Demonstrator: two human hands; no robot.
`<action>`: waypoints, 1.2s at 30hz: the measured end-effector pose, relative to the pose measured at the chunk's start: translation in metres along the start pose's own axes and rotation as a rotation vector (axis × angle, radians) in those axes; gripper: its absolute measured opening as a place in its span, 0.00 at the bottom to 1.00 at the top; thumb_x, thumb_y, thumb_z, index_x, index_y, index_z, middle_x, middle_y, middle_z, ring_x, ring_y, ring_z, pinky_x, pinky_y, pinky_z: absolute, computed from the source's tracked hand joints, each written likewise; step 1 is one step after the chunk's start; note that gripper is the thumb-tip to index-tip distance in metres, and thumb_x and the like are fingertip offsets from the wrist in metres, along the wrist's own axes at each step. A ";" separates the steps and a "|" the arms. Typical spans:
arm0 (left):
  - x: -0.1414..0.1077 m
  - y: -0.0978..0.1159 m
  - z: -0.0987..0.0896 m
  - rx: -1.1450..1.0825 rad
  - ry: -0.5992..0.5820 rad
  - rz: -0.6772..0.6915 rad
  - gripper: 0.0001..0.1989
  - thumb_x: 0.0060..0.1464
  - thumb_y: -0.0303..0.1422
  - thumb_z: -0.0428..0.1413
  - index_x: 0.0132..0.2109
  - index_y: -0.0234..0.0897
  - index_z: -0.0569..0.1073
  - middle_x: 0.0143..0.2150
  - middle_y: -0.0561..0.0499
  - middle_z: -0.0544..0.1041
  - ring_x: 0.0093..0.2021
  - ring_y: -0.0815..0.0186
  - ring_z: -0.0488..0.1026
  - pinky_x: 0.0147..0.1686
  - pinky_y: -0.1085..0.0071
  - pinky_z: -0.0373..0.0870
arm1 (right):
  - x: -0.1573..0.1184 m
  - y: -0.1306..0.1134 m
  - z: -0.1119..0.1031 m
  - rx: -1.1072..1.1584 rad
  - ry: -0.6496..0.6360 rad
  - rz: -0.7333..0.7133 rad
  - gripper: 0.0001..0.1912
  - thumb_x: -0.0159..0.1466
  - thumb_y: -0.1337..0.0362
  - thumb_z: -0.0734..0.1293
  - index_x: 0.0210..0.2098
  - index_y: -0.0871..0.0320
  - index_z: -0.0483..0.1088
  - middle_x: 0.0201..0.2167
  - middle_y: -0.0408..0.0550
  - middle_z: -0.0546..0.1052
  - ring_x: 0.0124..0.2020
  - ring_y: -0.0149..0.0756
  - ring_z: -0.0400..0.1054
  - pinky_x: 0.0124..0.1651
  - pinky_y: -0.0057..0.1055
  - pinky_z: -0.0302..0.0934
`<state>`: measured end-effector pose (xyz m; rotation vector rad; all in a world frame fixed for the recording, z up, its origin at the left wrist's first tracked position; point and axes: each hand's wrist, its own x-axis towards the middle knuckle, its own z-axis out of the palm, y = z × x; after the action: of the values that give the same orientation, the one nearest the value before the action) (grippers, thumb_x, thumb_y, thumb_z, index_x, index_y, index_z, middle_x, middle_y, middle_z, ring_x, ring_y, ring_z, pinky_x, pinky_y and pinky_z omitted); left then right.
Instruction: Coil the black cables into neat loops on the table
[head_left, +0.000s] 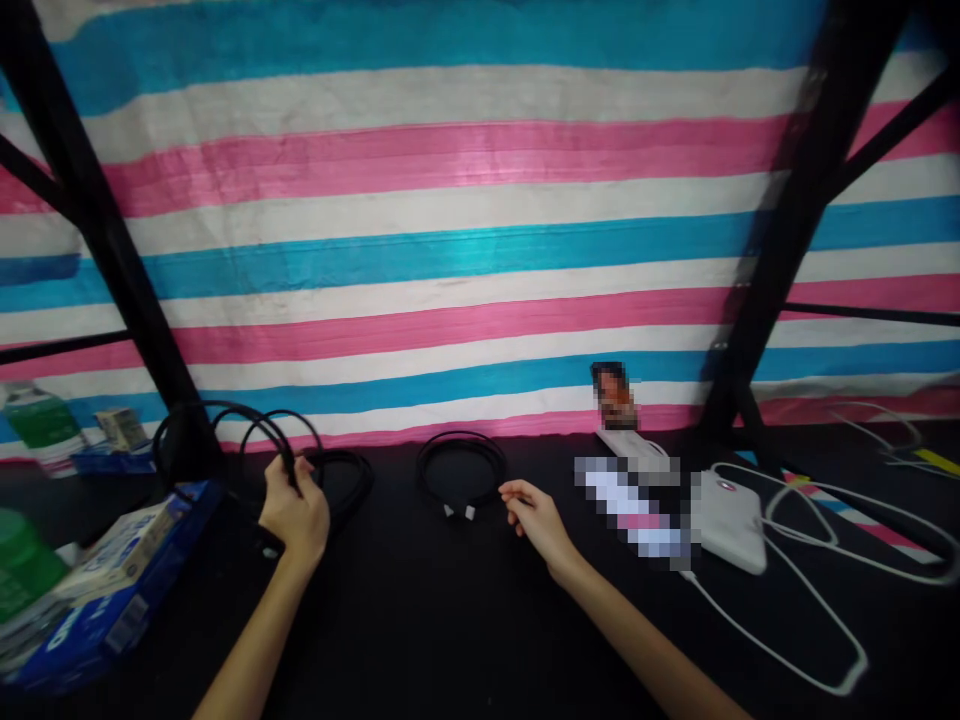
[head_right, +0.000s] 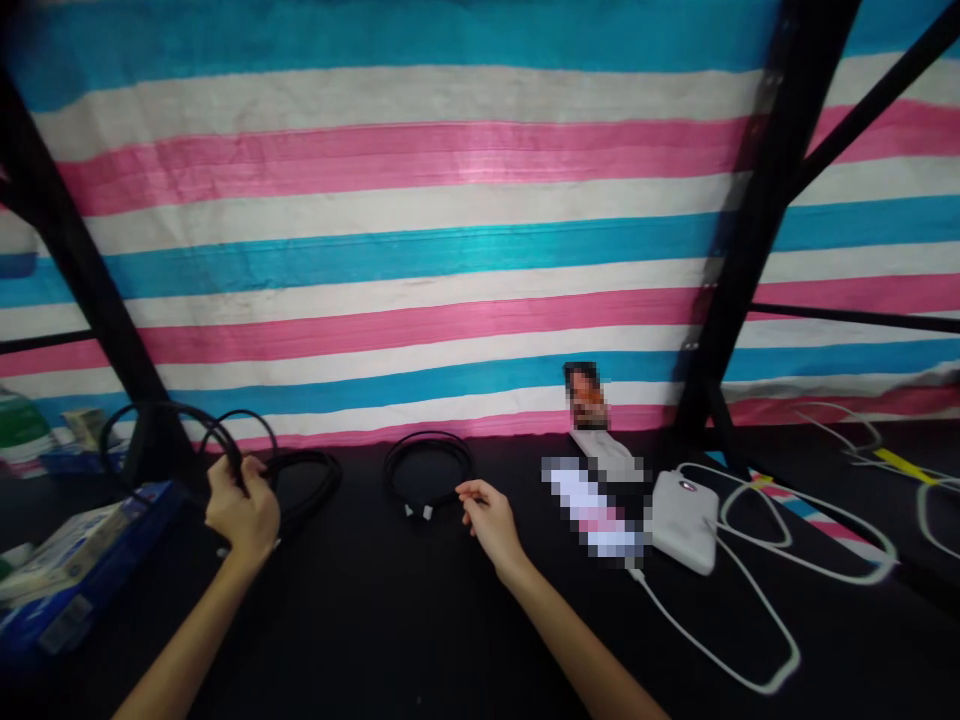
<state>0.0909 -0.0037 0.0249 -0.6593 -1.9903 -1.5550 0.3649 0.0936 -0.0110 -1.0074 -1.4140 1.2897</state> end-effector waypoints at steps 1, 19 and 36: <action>-0.002 0.001 0.000 0.008 -0.031 0.019 0.16 0.56 0.42 0.43 0.43 0.39 0.68 0.29 0.51 0.73 0.26 0.66 0.69 0.28 0.72 0.58 | 0.000 0.000 0.000 -0.001 -0.003 0.003 0.10 0.46 0.67 0.61 0.28 0.61 0.69 0.20 0.40 0.67 0.17 0.25 0.59 0.16 0.21 0.50; 0.003 0.001 0.003 0.167 -0.592 0.090 0.16 0.57 0.43 0.42 0.40 0.44 0.71 0.27 0.53 0.76 0.28 0.65 0.72 0.25 0.74 0.54 | -0.002 -0.003 0.001 -0.045 -0.034 0.011 0.11 0.45 0.65 0.62 0.28 0.60 0.70 0.19 0.40 0.67 0.17 0.26 0.59 0.16 0.22 0.51; 0.039 0.011 -0.026 -0.348 0.067 0.000 0.22 0.58 0.42 0.38 0.52 0.34 0.61 0.40 0.42 0.74 0.33 0.66 0.75 0.32 0.71 0.73 | 0.002 0.001 0.001 0.000 -0.062 -0.001 0.09 0.46 0.69 0.61 0.27 0.59 0.70 0.22 0.43 0.69 0.18 0.27 0.60 0.16 0.23 0.51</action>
<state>0.0723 -0.0241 0.0640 -0.7285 -1.6852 -1.9190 0.3632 0.0957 -0.0113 -0.9746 -1.4613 1.3303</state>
